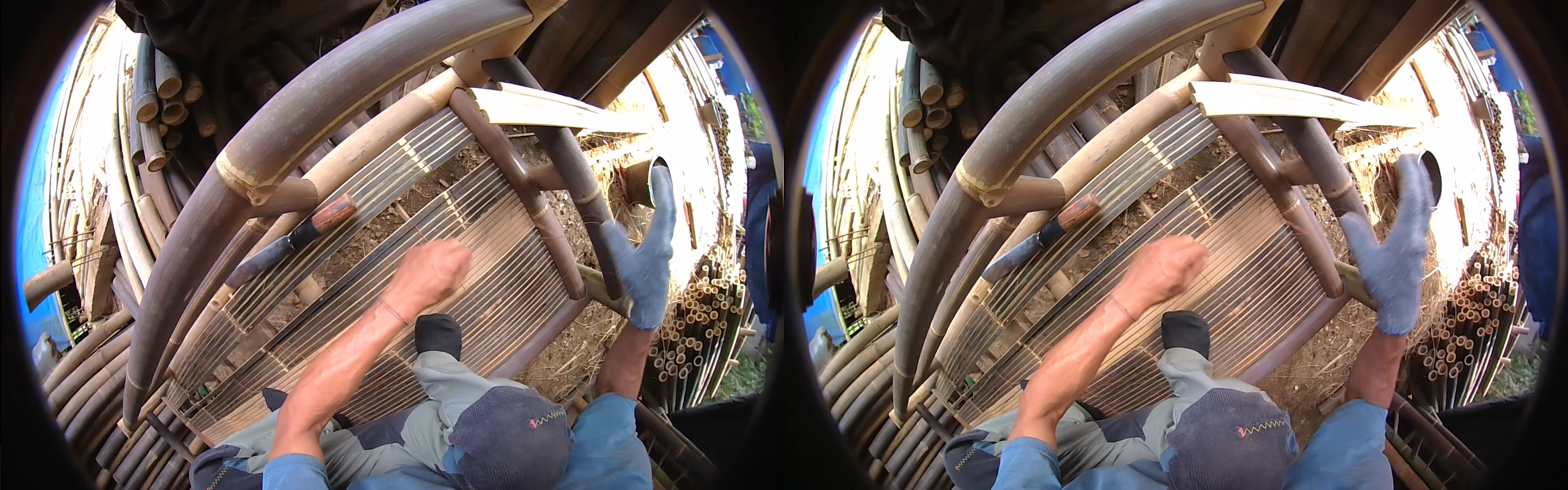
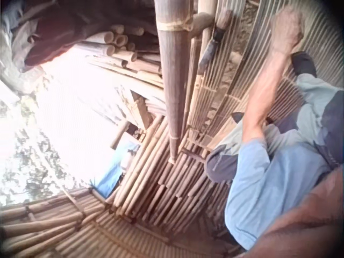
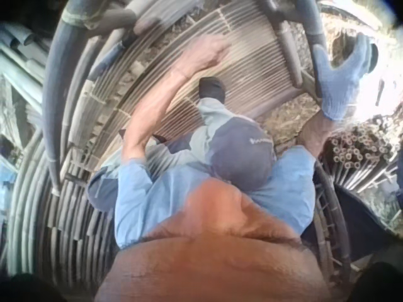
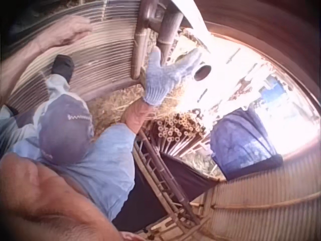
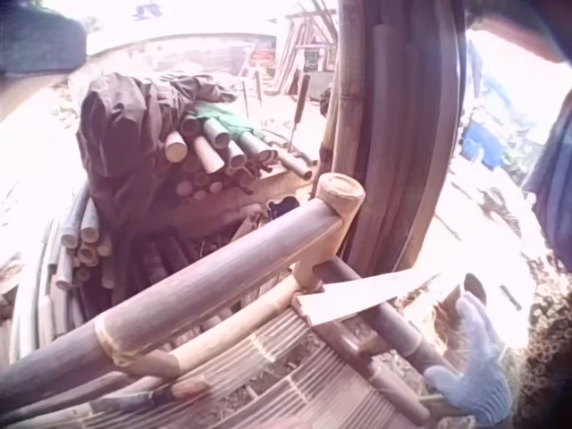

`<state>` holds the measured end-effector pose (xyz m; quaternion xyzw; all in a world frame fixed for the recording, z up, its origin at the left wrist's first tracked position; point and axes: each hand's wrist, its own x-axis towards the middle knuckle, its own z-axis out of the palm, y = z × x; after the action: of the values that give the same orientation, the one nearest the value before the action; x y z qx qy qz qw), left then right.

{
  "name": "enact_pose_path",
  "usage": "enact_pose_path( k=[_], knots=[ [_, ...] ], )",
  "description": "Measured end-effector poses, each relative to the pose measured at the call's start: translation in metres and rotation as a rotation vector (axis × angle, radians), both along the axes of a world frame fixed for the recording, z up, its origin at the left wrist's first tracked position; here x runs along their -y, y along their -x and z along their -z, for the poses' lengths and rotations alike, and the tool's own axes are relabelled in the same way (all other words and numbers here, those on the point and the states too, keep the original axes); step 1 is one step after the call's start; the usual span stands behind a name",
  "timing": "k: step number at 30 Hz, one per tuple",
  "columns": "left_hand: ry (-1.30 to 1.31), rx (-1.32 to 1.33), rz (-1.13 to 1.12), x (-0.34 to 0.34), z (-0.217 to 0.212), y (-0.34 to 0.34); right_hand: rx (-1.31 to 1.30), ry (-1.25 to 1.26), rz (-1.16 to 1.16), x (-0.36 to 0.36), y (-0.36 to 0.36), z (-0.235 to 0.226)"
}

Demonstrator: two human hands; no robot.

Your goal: The person weaves thin bamboo strips on a large bamboo loom, using gloved hands to interlace the strips and a wooden tool to press them into place. The person occasionally uses a saw to cut a bamboo piece.

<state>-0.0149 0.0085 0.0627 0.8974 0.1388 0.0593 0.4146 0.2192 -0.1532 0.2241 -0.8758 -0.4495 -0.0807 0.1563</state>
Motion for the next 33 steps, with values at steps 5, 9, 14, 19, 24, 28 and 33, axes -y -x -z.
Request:
enact_pose_path(
  k=[5, 9, 14, 19, 24, 28, 33],
  knots=[
    [0.083, 0.096, -0.076, 0.015, -0.043, -0.012, -0.985, 0.198, -0.513, -0.029, 0.06, 0.063],
    [0.097, -0.025, -0.571, -0.036, -0.02, 0.019, -1.441, 0.104, 0.052, -0.031, 0.008, 0.081],
    [0.042, -0.419, -0.749, -0.045, 0.05, 0.055, -0.505, -0.229, -0.053, -0.084, -0.018, 0.147],
    [0.141, -0.726, -0.665, -0.044, 0.057, 0.024, 0.172, 0.455, -0.283, -0.154, 0.041, 0.218],
    [0.336, -0.619, -0.563, -0.061, 0.118, 0.013, -0.615, 0.924, -0.558, -0.201, 0.085, 0.255],
    [0.392, -0.648, -0.552, -0.068, 0.128, 0.008, -0.759, 1.052, -0.756, -0.217, 0.068, 0.27],
    [0.278, -0.379, -0.959, -0.029, 0.082, 0.003, -0.556, 0.808, -0.64, -0.19, 0.073, 0.252]
  ],
)
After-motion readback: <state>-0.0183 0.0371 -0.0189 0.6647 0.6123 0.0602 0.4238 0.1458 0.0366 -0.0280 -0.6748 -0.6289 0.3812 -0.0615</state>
